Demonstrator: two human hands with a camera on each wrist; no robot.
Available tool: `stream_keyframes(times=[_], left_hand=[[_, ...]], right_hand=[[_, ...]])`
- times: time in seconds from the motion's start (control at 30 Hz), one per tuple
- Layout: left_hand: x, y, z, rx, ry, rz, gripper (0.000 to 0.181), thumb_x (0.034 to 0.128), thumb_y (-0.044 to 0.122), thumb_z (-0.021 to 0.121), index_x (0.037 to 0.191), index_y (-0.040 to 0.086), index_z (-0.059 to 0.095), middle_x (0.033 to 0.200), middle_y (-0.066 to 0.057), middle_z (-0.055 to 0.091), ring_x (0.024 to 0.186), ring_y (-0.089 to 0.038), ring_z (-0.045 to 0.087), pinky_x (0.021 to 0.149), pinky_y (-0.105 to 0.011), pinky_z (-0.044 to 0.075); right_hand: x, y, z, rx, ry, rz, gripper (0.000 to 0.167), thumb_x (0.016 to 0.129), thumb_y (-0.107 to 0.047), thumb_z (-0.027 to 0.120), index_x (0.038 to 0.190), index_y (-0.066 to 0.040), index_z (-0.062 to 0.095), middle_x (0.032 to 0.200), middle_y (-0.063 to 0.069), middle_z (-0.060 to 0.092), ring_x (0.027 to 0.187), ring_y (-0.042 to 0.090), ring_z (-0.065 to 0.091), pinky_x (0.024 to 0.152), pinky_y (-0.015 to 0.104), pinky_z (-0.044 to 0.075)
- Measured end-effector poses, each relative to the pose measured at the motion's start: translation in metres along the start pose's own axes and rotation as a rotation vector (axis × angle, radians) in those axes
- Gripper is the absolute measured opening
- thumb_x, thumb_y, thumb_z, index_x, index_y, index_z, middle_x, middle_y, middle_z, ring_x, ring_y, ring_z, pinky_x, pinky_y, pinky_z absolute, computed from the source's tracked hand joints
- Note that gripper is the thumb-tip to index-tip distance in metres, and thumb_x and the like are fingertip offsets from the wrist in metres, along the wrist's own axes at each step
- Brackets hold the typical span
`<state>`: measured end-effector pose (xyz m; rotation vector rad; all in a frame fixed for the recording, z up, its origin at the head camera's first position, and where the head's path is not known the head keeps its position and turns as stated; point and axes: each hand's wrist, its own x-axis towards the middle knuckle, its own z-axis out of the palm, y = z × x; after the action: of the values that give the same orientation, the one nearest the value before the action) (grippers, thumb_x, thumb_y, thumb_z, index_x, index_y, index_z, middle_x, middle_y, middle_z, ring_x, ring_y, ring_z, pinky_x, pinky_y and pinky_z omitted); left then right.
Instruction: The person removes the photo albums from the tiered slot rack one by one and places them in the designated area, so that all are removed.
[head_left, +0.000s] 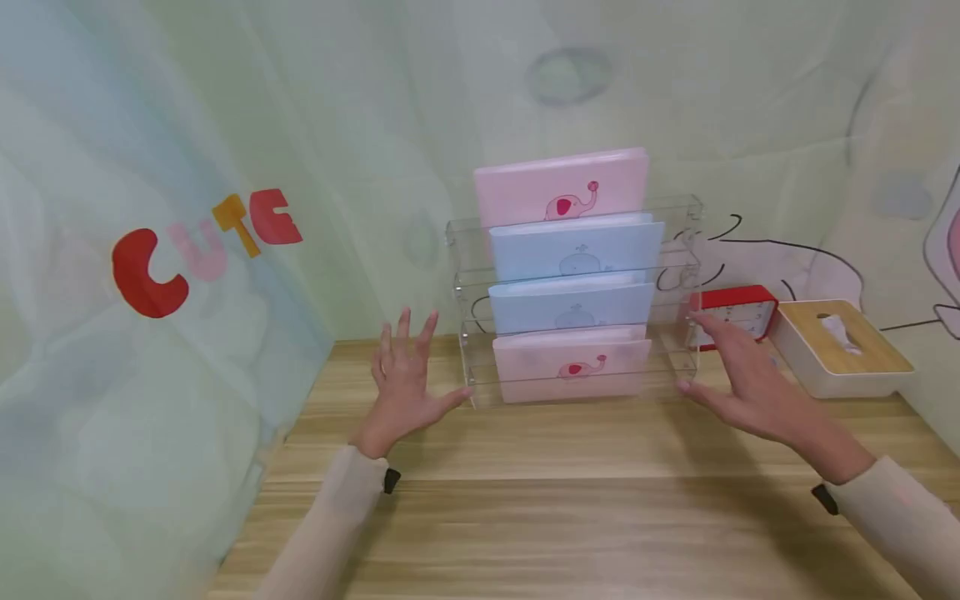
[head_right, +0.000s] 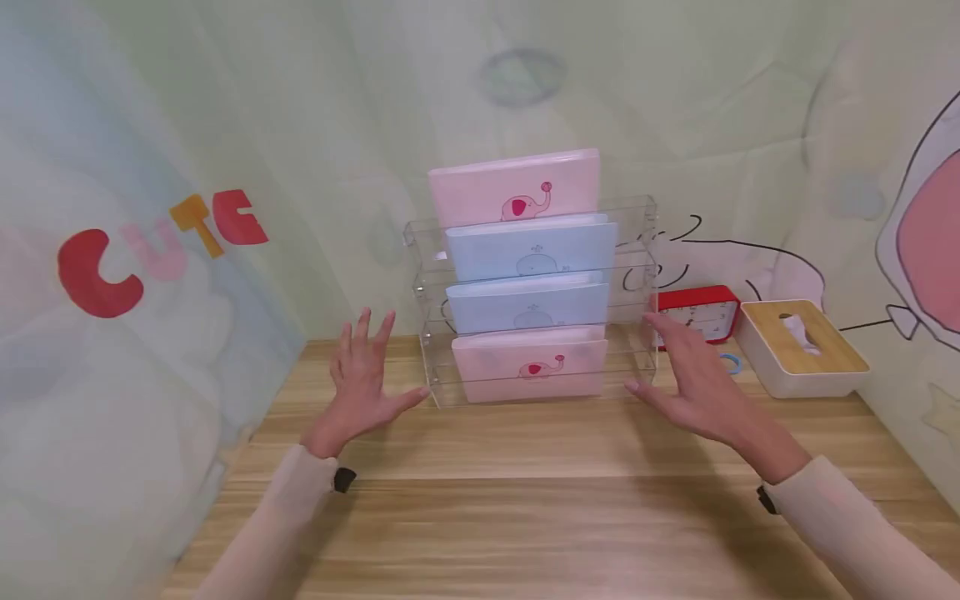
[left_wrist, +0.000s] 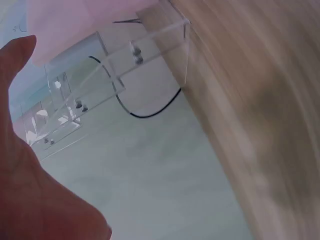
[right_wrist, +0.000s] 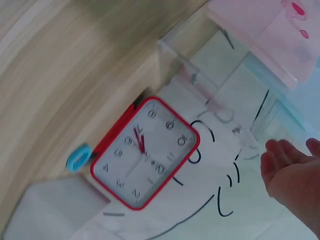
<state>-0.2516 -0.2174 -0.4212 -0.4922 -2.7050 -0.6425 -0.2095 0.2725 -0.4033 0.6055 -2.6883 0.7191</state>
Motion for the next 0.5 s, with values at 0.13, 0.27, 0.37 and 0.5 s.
stream_keyframes(times=[0.13, 0.27, 0.37, 0.5], left_hand=[[0.003, 0.0, 0.01, -0.14, -0.032, 0.012, 0.119, 0.0861, 0.049, 0.082, 0.174, 0.032, 0.003, 0.181, -0.02, -0.01, 0.163, -0.06, -0.002, 0.117, -0.089, 0.01], [0.009, -0.003, 0.02, -0.269, -0.064, 0.062, 0.108, 0.0938, 0.039, 0.076, 0.174, 0.025, 0.006, 0.18, -0.025, -0.005, 0.166, -0.054, 0.001, 0.121, -0.086, 0.013], [0.012, -0.005, 0.029, -0.332, -0.106, 0.069, 0.102, 0.0984, 0.031, 0.072, 0.175, 0.026, 0.005, 0.18, -0.025, -0.003, 0.167, -0.049, -0.002, 0.124, -0.083, 0.011], [0.011, -0.01, 0.04, -0.357, -0.147, 0.081, 0.097, 0.101, 0.023, 0.068, 0.175, 0.025, 0.006, 0.179, -0.029, 0.001, 0.166, -0.054, 0.003, 0.122, -0.085, 0.016]], right_hand=[[0.012, -0.007, 0.012, 0.127, -0.012, 0.033, 0.08, 0.098, -0.034, 0.076, 0.163, -0.008, 0.038, 0.159, 0.023, 0.052, 0.136, 0.047, 0.057, 0.106, 0.074, 0.048], [0.022, -0.005, 0.025, 0.195, 0.0, 0.028, 0.068, 0.101, -0.031, 0.074, 0.159, -0.009, 0.046, 0.153, 0.021, 0.06, 0.135, 0.041, 0.06, 0.108, 0.053, 0.054], [0.027, -0.002, 0.032, 0.243, 0.019, 0.013, 0.065, 0.101, -0.028, 0.075, 0.158, -0.012, 0.049, 0.153, 0.017, 0.061, 0.137, 0.037, 0.059, 0.106, 0.022, 0.049], [0.033, 0.0, 0.037, 0.312, 0.027, 0.028, 0.061, 0.1, -0.026, 0.075, 0.156, -0.014, 0.053, 0.152, 0.014, 0.063, 0.136, 0.033, 0.058, 0.102, 0.005, 0.038]])
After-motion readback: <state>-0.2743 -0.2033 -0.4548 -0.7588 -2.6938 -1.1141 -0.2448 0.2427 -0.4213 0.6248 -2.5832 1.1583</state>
